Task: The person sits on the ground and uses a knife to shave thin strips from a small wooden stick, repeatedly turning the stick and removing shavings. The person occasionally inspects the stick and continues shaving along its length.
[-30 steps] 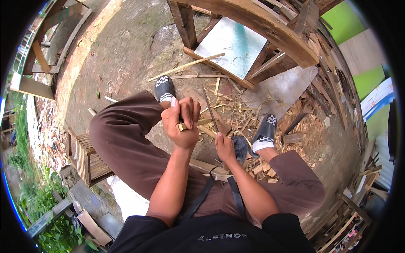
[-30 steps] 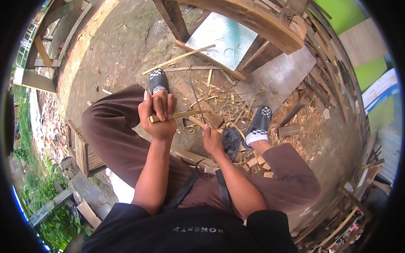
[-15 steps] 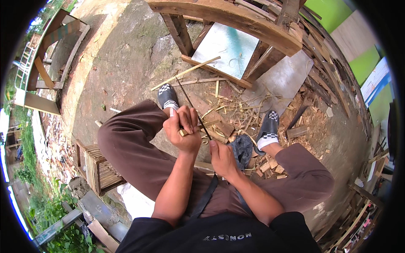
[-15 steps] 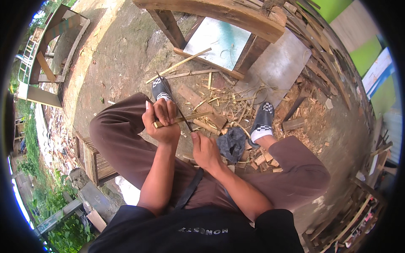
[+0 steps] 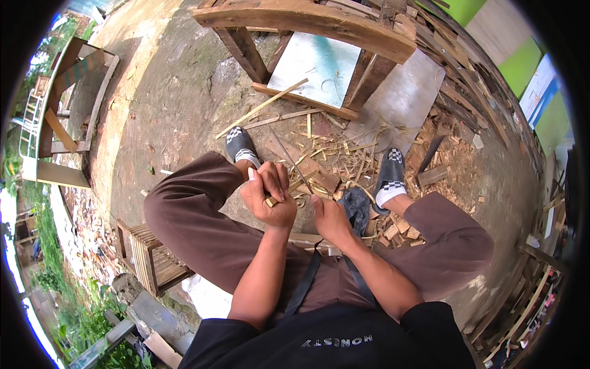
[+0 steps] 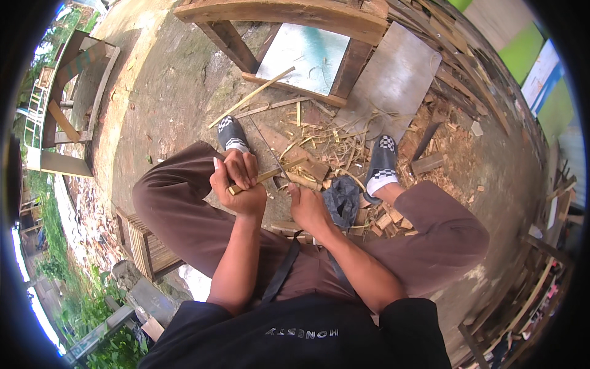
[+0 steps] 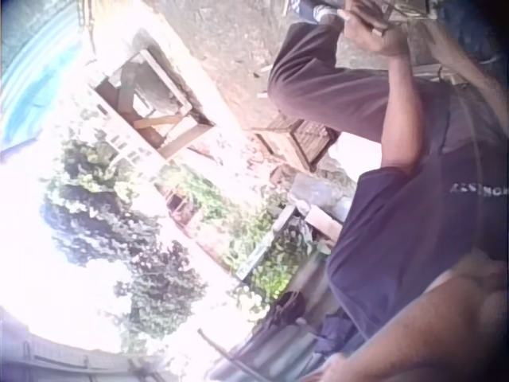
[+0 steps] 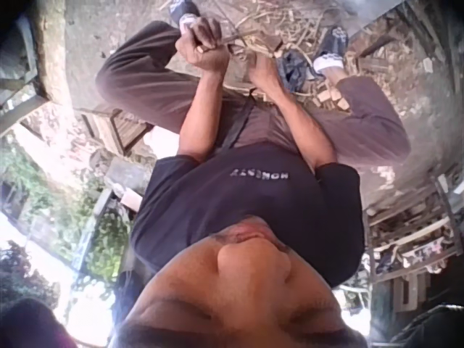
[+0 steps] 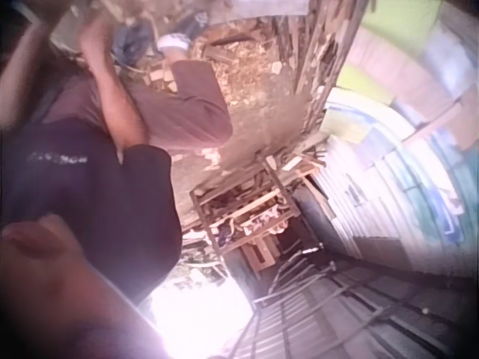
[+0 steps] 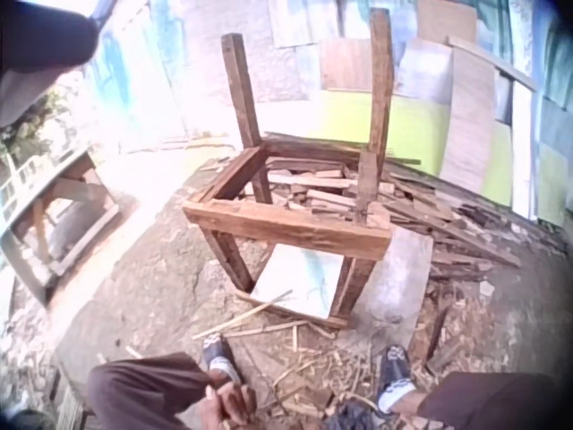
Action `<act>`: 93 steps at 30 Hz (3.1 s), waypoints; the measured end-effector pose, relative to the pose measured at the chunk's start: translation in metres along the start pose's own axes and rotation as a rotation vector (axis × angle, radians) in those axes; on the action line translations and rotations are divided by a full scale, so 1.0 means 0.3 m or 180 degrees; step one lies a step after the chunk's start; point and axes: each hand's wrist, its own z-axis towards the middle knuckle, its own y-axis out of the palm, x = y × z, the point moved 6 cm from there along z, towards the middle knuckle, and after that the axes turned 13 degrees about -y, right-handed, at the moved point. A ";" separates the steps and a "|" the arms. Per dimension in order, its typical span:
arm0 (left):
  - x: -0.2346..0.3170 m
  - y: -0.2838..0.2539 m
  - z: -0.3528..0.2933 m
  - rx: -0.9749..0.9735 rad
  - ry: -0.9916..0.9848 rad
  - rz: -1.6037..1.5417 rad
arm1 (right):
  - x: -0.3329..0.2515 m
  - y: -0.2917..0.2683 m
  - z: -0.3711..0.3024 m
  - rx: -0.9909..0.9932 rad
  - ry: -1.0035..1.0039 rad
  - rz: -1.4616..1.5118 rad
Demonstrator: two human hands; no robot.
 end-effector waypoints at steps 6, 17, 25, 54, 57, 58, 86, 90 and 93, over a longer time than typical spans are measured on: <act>0.001 0.018 0.002 -0.0127 0.0011 -0.0021 | -0.140 -0.047 -0.029 0.0023 0.0001 0.0479; 0.002 -0.002 0.034 -0.0170 0.0005 -0.0216 | -0.029 0.026 -0.018 0.0312 0.0087 0.0407; -0.014 -0.015 0.041 -0.0309 -0.0145 -0.0223 | -0.047 0.018 -0.005 0.0126 0.0235 0.0450; 0.003 -0.033 0.013 0.0280 0.0322 0.0067 | -0.174 -0.034 -0.030 0.0015 -0.0055 0.0172; 0.000 -0.011 0.006 0.0348 0.0477 0.0243 | -0.185 -0.036 -0.044 0.0130 -0.0091 0.0192; 0.002 -0.017 0.007 0.0435 0.0478 0.0267 | -0.151 -0.024 -0.044 0.0114 -0.0019 0.0124; -0.002 -0.035 0.000 0.0350 0.0274 0.0360 | -0.034 0.039 -0.006 -0.0066 0.0147 -0.0106; 0.000 -0.054 0.013 0.0434 0.0218 0.0235 | -0.141 -0.014 0.006 -0.0258 0.0137 -0.0039; -0.007 -0.009 -0.008 0.0280 0.0199 0.0410 | -0.135 -0.001 -0.016 -0.0063 0.0101 0.0007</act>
